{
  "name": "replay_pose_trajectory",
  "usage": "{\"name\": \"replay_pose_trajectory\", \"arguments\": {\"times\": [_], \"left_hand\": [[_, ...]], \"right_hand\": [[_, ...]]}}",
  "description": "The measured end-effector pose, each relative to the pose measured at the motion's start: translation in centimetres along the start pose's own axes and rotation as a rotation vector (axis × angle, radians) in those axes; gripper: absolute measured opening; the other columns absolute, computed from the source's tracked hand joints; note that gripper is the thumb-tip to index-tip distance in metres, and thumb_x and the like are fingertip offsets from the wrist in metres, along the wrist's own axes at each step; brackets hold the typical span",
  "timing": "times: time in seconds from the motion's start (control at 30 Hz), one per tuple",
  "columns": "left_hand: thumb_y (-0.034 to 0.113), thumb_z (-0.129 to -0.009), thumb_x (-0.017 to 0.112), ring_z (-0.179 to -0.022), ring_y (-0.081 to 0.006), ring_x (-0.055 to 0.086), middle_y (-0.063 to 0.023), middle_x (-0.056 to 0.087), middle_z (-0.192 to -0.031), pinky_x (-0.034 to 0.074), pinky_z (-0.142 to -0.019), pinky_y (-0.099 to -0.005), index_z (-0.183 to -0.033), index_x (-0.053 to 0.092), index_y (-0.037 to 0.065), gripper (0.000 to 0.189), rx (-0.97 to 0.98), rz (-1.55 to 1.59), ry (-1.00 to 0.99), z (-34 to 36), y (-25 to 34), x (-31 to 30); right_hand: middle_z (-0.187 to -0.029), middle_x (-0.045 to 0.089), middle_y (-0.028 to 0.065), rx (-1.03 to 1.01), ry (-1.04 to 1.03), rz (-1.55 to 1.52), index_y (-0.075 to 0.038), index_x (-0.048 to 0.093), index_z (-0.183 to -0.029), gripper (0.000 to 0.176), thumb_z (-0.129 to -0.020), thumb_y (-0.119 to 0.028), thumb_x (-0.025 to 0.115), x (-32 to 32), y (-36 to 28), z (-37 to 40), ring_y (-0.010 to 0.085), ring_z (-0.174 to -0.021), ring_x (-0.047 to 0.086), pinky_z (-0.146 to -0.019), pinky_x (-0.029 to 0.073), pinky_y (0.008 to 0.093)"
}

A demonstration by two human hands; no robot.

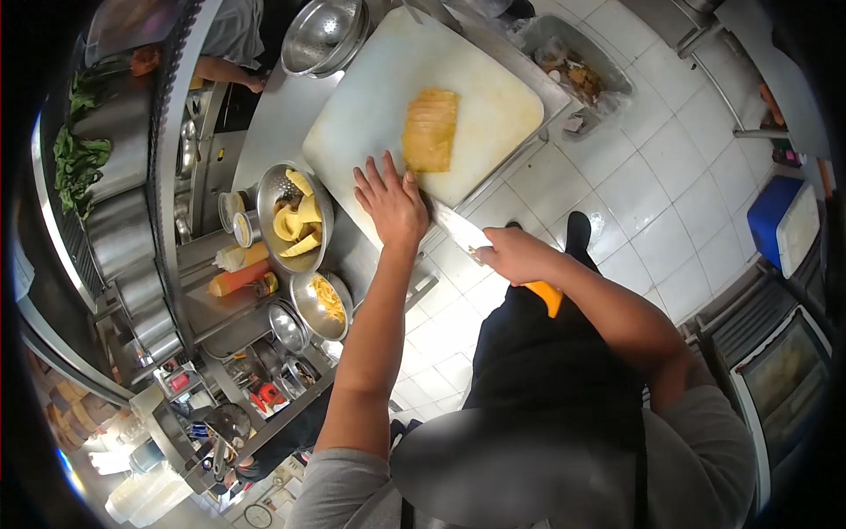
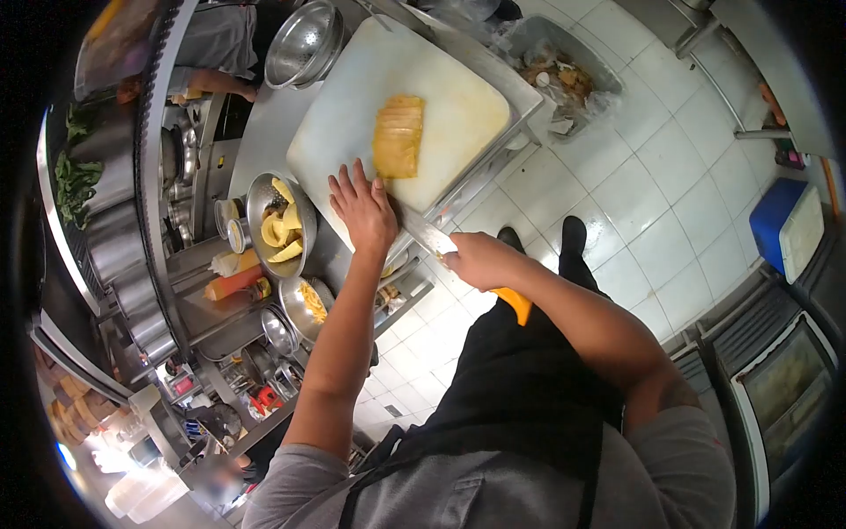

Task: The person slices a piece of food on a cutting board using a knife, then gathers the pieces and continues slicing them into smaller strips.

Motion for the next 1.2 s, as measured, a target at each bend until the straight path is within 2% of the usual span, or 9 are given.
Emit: {"name": "replay_pose_trajectory", "arguments": {"times": [0.33, 0.37, 0.43, 0.53, 0.67, 0.77, 0.97, 1.07, 1.2], "left_hand": [[0.044, -0.109, 0.035, -0.153, -0.0484, 0.014, -0.0245, 0.026, -0.163, 0.012, -0.123, -0.0618, -0.158, 0.034, 0.009, 0.060, 0.005, 0.109, 0.024, -0.2, -0.9, 0.5], [0.044, -0.109, 0.034, -0.152, -0.0488, 0.014, -0.0248, 0.026, -0.163, 0.012, -0.122, -0.0617, -0.157, 0.033, 0.008, 0.060, 0.020, 0.204, 0.035, -0.1, -1.7, 0.7], [0.045, -0.109, 0.033, -0.152, -0.0498, 0.014, -0.0253, 0.025, -0.163, 0.013, -0.122, -0.0616, -0.157, 0.033, 0.008, 0.061, 0.052, 0.404, 0.065, -0.5, -3.4, 1.1], [0.045, -0.109, 0.032, -0.152, -0.0507, 0.014, -0.0259, 0.025, -0.163, 0.013, -0.122, -0.0617, -0.157, 0.033, 0.008, 0.061, 0.057, 0.177, 0.090, -0.8, -4.2, 0.6], [0.045, -0.109, 0.029, -0.152, -0.0493, 0.014, -0.0251, 0.025, -0.162, 0.012, -0.122, -0.0624, -0.158, 0.033, 0.011, 0.059, 0.019, 0.127, 0.052, -0.5, -3.3, 0.5], [0.045, -0.109, 0.029, -0.152, -0.0486, 0.014, -0.0245, 0.025, -0.163, 0.012, -0.122, -0.0624, -0.158, 0.033, 0.012, 0.059, 0.015, 0.120, 0.043, -0.6, -3.1, 0.5], [0.045, -0.110, 0.029, -0.151, -0.0484, 0.017, -0.0239, 0.028, -0.162, 0.014, -0.121, -0.0626, -0.158, 0.034, 0.013, 0.058, 0.026, 0.102, 0.068, -0.6, -3.2, 0.7], [0.044, -0.110, 0.029, -0.152, -0.0484, 0.017, -0.0237, 0.028, -0.162, 0.014, -0.121, -0.0625, -0.158, 0.034, 0.013, 0.058, 0.027, 0.110, 0.070, -0.6, -3.1, 0.6], [0.043, -0.110, 0.029, -0.152, -0.0481, 0.016, -0.0234, 0.028, -0.162, 0.013, -0.121, -0.0626, -0.158, 0.033, 0.013, 0.057, 0.036, 0.118, 0.082, -0.5, -3.2, 0.6]], "right_hand": [[-0.073, 0.067, 0.0239, -0.075, 0.089, 0.013, 0.008, 0.057, -0.102, 0.038, -0.103, -0.030, 0.051, 2.4, 0.7, -2.0, 0.0356, -0.060, 0.068, -0.065, 0.054, 0.0464], [-0.073, 0.067, 0.0243, -0.086, 0.100, 0.007, 0.008, 0.057, -0.102, 0.038, -0.103, -0.030, 0.051, 2.7, 0.9, -2.1, 0.0363, -0.060, 0.068, -0.066, 0.054, 0.0465], [-0.070, 0.064, 0.0230, -0.076, 0.108, -0.035, 0.008, 0.055, -0.099, 0.040, -0.103, -0.032, 0.053, 3.1, 1.2, -2.2, 0.0312, -0.054, 0.064, -0.059, 0.052, 0.0438], [-0.070, 0.063, 0.0219, -0.094, 0.129, -0.033, 0.008, 0.054, -0.098, 0.041, -0.103, -0.033, 0.053, 3.3, 1.6, -2.4, 0.0282, -0.051, 0.062, -0.056, 0.051, 0.0419], [-0.070, 0.063, 0.0206, -0.066, 0.121, 0.000, 0.008, 0.054, -0.099, 0.040, -0.103, -0.032, 0.053, 3.5, 1.6, -1.6, 0.0269, -0.051, 0.062, -0.056, 0.051, 0.0406], [-0.070, 0.063, 0.0200, -0.191, 0.199, 0.042, 0.008, 0.053, -0.099, 0.040, -0.103, -0.032, 0.053, 4.6, 2.7, -3.1, 0.0263, -0.050, 0.062, -0.055, 0.050, 0.0400], [-0.067, 0.061, 0.0183, -0.033, 0.080, -0.084, 0.007, 0.052, -0.096, 0.040, -0.104, -0.032, 0.053, 4.0, 0.3, -1.8, 0.0260, -0.049, 0.060, -0.054, 0.050, 0.0398], [-0.065, 0.059, 0.0176, -0.090, 0.118, -0.101, 0.007, 0.052, -0.095, 0.040, -0.103, -0.032, 0.054, 4.9, 1.0, -3.4, 0.0253, -0.048, 0.060, -0.053, 0.050, 0.0392], [-0.072, 0.065, 0.0237, -0.059, 0.089, -0.088, 0.007, 0.055, -0.098, 0.035, -0.102, -0.027, 0.050, 4.8, 0.3, -2.5, 0.0327, -0.054, 0.065, -0.058, 0.053, 0.0439]]}}
Point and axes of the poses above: each hand's wrist, its own z-axis away from the middle knuckle, its own x-axis out of the palm, y = z × x, the point moved 1 cm from there along -z, towards the middle knuckle
